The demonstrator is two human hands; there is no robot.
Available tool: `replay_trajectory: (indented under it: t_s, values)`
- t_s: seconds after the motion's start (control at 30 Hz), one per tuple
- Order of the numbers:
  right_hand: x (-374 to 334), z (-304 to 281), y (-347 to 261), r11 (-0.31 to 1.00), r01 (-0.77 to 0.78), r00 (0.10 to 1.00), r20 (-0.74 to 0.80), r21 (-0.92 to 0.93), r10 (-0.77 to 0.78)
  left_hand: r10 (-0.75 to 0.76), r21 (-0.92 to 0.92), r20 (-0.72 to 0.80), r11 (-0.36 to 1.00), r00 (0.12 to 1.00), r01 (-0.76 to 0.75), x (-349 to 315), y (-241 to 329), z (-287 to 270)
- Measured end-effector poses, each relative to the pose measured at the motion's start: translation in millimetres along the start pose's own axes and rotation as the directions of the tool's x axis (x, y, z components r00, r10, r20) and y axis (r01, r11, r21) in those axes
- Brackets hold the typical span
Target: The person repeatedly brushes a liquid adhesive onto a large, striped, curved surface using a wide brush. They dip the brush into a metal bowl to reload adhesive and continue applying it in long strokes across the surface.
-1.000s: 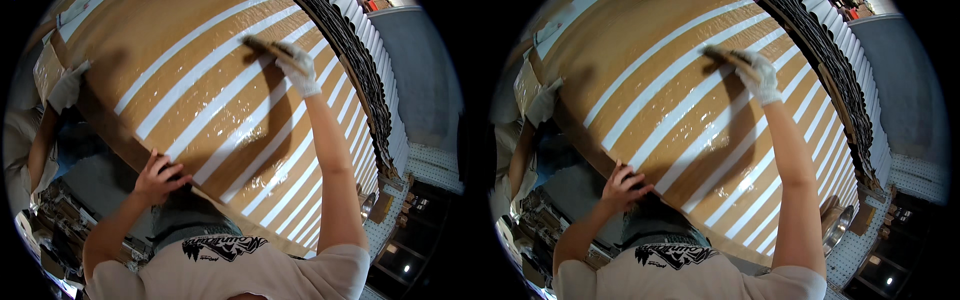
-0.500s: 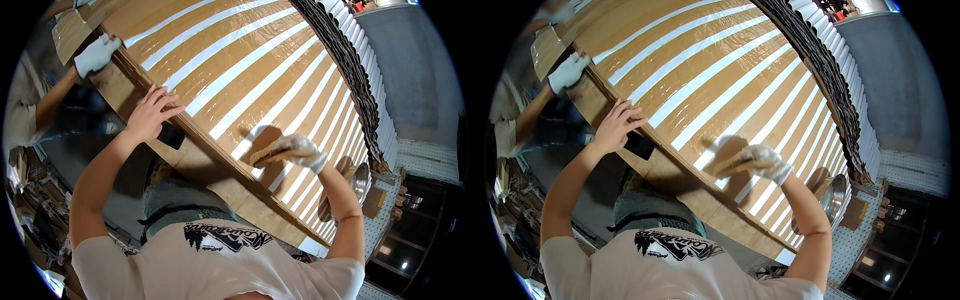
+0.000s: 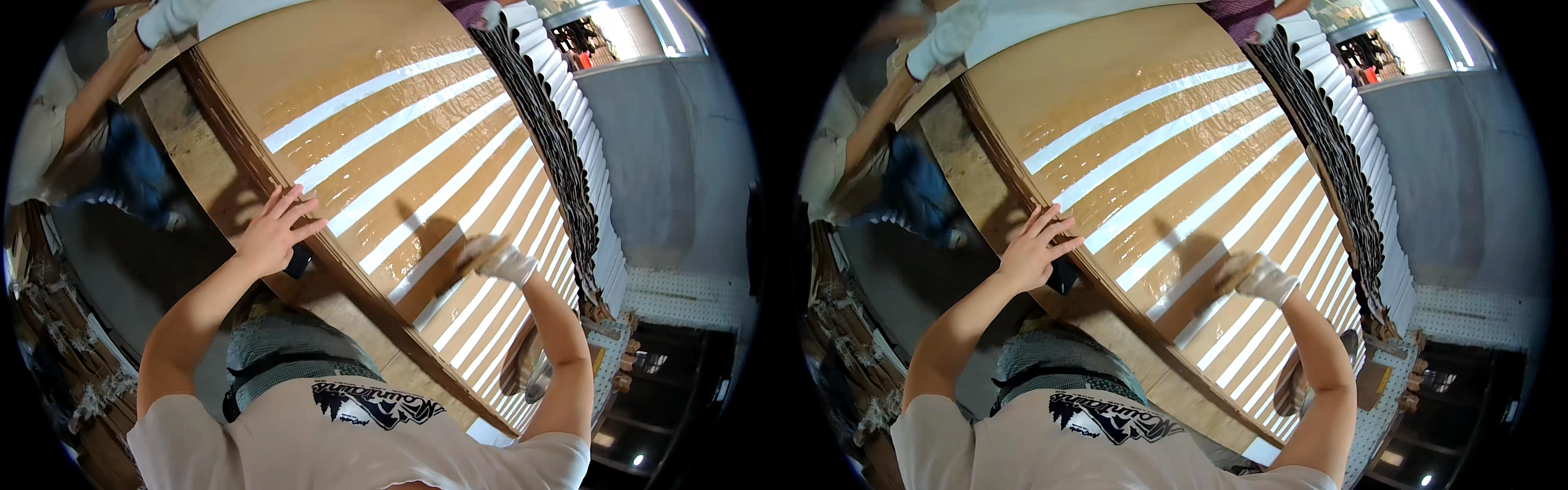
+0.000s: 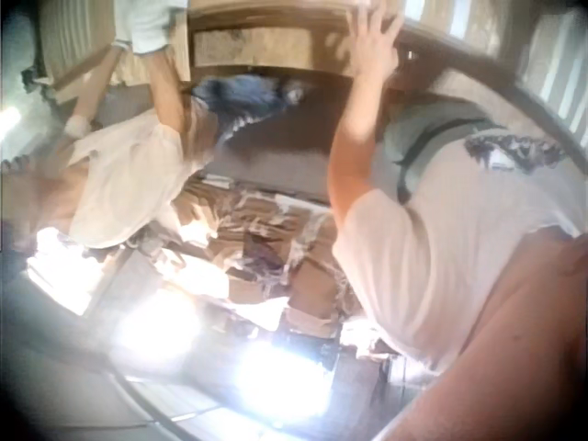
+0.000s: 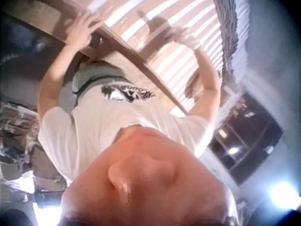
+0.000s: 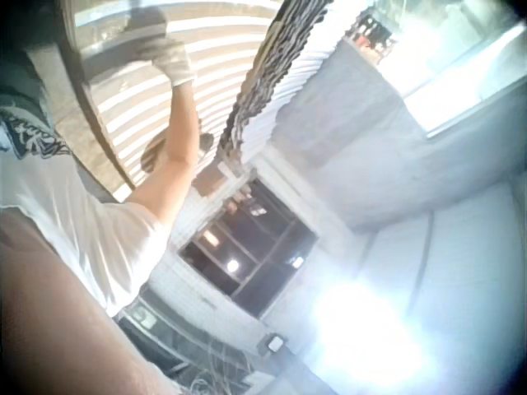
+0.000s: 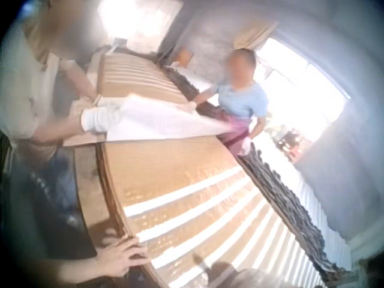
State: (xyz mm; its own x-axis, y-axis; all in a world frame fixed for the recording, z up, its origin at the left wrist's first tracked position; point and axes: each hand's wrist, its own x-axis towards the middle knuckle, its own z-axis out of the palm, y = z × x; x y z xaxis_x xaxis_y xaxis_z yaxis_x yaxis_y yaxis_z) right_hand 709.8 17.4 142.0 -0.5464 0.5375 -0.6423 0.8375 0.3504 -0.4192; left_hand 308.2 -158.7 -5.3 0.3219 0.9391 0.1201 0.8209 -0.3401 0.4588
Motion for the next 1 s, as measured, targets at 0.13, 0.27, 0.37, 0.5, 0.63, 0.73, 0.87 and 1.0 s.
replay_trajectory:
  t_s: [0.13, 0.27, 0.37, 0.5, 0.63, 0.73, 0.87, 1.0]
  values:
    - [107.5, -53.3, -61.5, 0.951, 0.163, 0.925, -0.295, -0.262, -0.24, -0.022, -0.074, -0.058, 0.997, 0.998, 0.018, 0.5, -2.0, 6.4]
    - [209.3, -87.3, -162.4, 0.858, 0.256, 0.74, -0.481, -0.445, -0.47, -0.013, -0.049, -0.088, 0.999, 0.996, 0.009, 0.9, -7.8, 4.4]
    - [257.9, -80.1, -155.0, 0.83, 0.246, 0.619, -0.579, -0.5, -0.531, 0.012, -0.074, -0.116, 0.997, 0.993, -0.021, 5.6, -8.3, 4.8]
    - [218.9, -43.2, -106.4, 0.658, 0.568, 0.519, -0.405, -0.494, -0.753, -0.018, -0.104, -0.124, 0.995, 0.992, 0.005, 3.2, -10.0, 8.5]
    - [109.2, 0.9, -69.2, 0.975, 0.221, 0.896, -0.386, -0.039, -0.218, -0.04, -0.093, -0.137, 0.995, 0.99, 0.027, -1.5, -13.1, 12.2]
    - [58.4, -3.4, -28.5, 0.828, 0.5, 0.838, -0.099, -0.255, -0.536, -0.023, -0.12, -0.104, 0.993, 0.994, 0.01, 1.7, -11.9, 7.6]
    - [63.6, -7.5, -5.6, 0.772, 0.417, 0.902, 0.118, -0.48, -0.415, -0.039, -0.24, -0.1, 0.971, 0.994, 0.014, 0.7, -9.7, 0.8]
    - [143.0, -31.3, -92.1, 0.584, 0.605, 0.626, -0.13, -0.541, -0.769, -0.162, -0.26, -0.436, 0.964, 0.885, 0.048, 15.9, -11.6, 1.1]
